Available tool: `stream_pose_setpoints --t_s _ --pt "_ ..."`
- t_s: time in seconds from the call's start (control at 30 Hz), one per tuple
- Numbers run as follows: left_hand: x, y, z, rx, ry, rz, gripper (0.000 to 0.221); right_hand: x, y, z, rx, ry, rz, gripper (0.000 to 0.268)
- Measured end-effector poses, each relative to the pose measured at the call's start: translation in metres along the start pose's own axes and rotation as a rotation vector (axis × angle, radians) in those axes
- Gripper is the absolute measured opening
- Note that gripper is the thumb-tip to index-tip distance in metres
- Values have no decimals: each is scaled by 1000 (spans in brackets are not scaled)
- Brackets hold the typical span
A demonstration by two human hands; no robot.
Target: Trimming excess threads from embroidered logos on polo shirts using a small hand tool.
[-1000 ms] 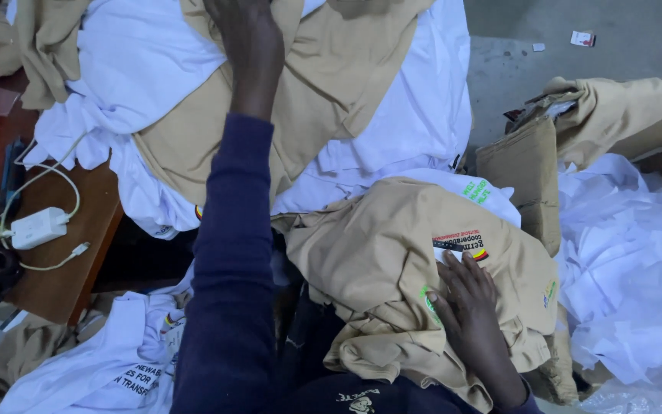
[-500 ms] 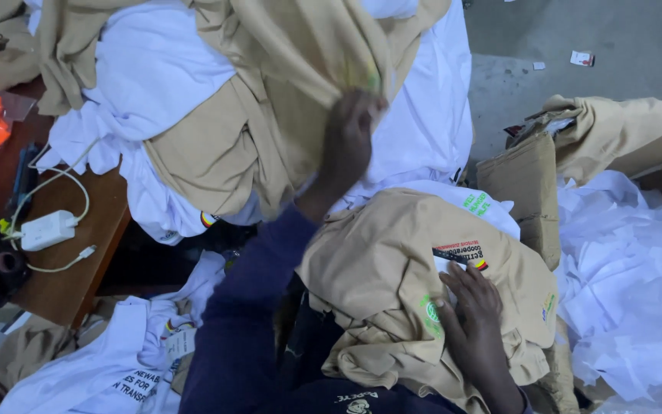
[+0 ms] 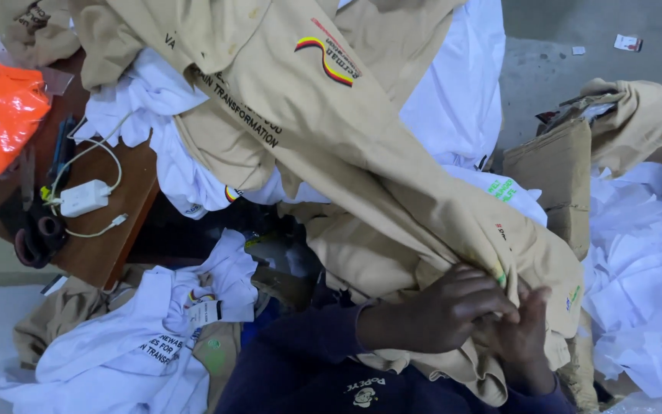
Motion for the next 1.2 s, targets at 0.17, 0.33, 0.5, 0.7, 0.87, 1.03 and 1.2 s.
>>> stream_pose_setpoints --t_s 0.17,0.33,0.5,0.7,0.87,1.03,1.2 --pt "57 32 17 114 -125 287 47 39 -31 50 418 92 -97 37" --pt "42 32 15 137 -210 240 45 -34 -20 40 184 -448 -376 45" --pt "-82 28 15 -78 -303 -372 42 -29 -10 53 129 -584 -324 61" --pt "-112 9 26 -279 -23 -509 34 -63 22 44 139 -394 -346 52" --pt "-81 7 40 -420 -160 -315 31 -84 52 43 138 -229 -381 42" --pt "-44 26 73 -412 -141 -255 55 -32 23 56 159 -371 -341 40" --pt "-55 39 72 -412 159 -408 49 15 -1 47 238 -613 -208 51"
Point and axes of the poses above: each hand's wrist, its own y-axis away from the middle knuckle, its own x-axis out of the palm, z = x × y, the point moved 7 cm from there along -y, towards the middle knuckle
